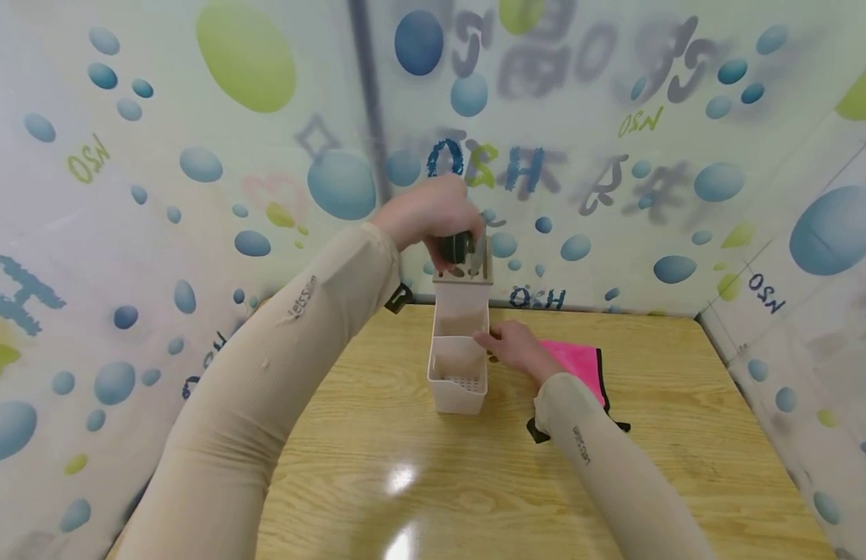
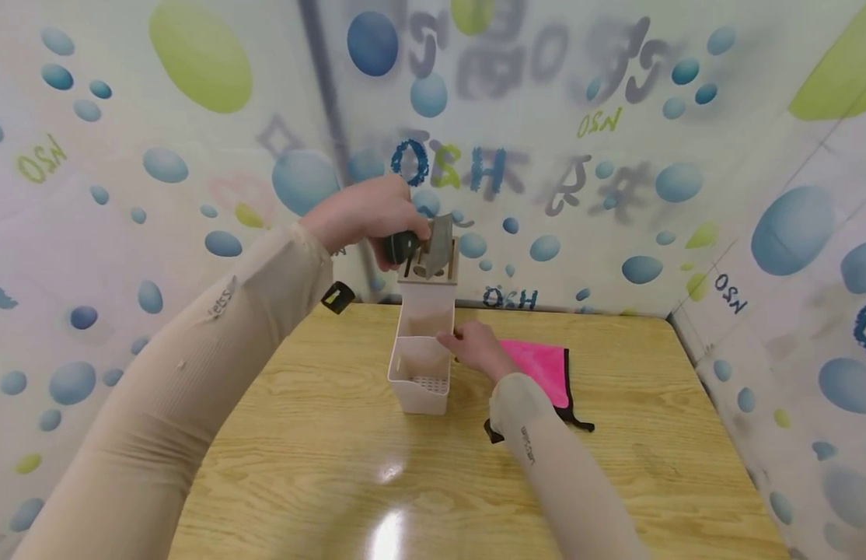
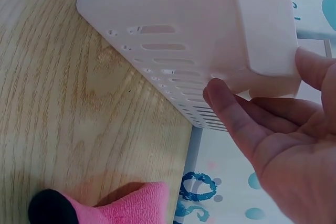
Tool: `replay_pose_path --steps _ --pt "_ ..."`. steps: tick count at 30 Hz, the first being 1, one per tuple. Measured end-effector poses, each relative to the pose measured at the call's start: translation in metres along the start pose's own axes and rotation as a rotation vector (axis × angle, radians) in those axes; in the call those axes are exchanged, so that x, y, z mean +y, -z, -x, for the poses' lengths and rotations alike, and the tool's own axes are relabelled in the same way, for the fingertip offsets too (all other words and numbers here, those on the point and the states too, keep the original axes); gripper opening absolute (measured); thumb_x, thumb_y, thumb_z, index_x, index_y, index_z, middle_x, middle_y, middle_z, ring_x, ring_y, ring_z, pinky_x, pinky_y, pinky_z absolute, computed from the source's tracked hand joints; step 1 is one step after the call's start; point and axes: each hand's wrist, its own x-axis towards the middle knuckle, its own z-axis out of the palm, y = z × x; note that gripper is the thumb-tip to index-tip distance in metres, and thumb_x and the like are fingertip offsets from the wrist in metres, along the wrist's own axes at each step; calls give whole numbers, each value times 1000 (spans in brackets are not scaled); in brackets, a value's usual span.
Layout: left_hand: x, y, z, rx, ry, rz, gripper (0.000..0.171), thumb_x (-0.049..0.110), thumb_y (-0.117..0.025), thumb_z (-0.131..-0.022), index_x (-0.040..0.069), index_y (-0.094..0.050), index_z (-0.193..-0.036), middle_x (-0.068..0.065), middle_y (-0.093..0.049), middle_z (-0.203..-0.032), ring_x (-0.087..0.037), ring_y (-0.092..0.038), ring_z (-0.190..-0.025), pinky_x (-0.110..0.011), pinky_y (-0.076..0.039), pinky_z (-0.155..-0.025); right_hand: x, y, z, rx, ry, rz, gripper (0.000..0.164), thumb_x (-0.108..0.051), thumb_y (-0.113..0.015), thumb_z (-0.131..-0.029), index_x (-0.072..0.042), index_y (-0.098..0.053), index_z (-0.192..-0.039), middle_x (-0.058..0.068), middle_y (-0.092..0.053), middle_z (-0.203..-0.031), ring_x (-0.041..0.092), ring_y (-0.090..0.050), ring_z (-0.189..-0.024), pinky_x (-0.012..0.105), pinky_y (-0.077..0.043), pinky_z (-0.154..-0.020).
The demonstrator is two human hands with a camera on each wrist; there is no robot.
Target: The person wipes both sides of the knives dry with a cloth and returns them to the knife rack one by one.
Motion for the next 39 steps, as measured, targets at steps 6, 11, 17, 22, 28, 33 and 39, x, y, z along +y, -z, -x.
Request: replay_pose_path --steps 6,11,17,22,28,33,39 --pt "2 2 -4 -17 10 -5 24 18 -58 -92 0 -54 -107 -20 -64 -96 -29 -71 -64 -37 -59 -61 0 -2 -1 22 -19 11 41 -41 -53 -99 -5 -69 -109 14 -70 -101 30 -68 -95 37 -55 -79" --pt "2 3 -5 -24 21 -32 23 21 -57 -93 3 -56 -105 -17 -67 -93 -27 -71 -63 -37 -59 -61 -1 -4 1 39 -14 -4 41 -40 -53 -99 -4 -70 -109 11 -71 -96 29 -69 -91 38 -55 -79" --pt "-1 2 -11 -45 29 -33 23 20 -57 -92 4 -56 -107 -16 -69 -91 -26 -71 -64 -37 -59 -62 -3 -6 2 59 -5 -9 42 -40 -53 -99 -4 -71 -110 12 -72 -96 30 -69 -92 40 -55 -81" --pt "-4 0 -18 -55 42 -14 23 19 -57 -91 4 -57 -109 -17 -68 -93 -26 -72 -65 -37 -59 -63 -2 -9 2 78 7 3 41 -40 -54 -98 -5 -71 -111 12 -72 -97 28 -70 -89 39 -55 -80" --pt "-4 -2 -25 -75 60 -1 23 17 -59 -90 4 -56 -109 -16 -65 -100 -26 -72 -65 -37 -59 -67 0 -9 2 85 -5 7 41 -41 -54 -98 -6 -71 -112 11 -72 -97 25 -70 -87 38 -55 -79" --pt "-3 -2 -29 -91 68 -29 23 16 -60 -89 3 -56 -108 -15 -65 -102 -25 -72 -65 -38 -59 -69 0 -9 3 84 1 -20 41 -39 -55 -98 -5 -70 -114 12 -72 -103 30 -70 -93 39 -55 -81" --pt "0 4 -24 -133 71 -102 25 15 -63 -85 2 -58 -105 -14 -67 -99 -23 -72 -69 -34 -59 -66 1 -9 1 91 3 -5 41 -39 -55 -98 -4 -70 -114 12 -72 -102 29 -69 -91 39 -55 -80"
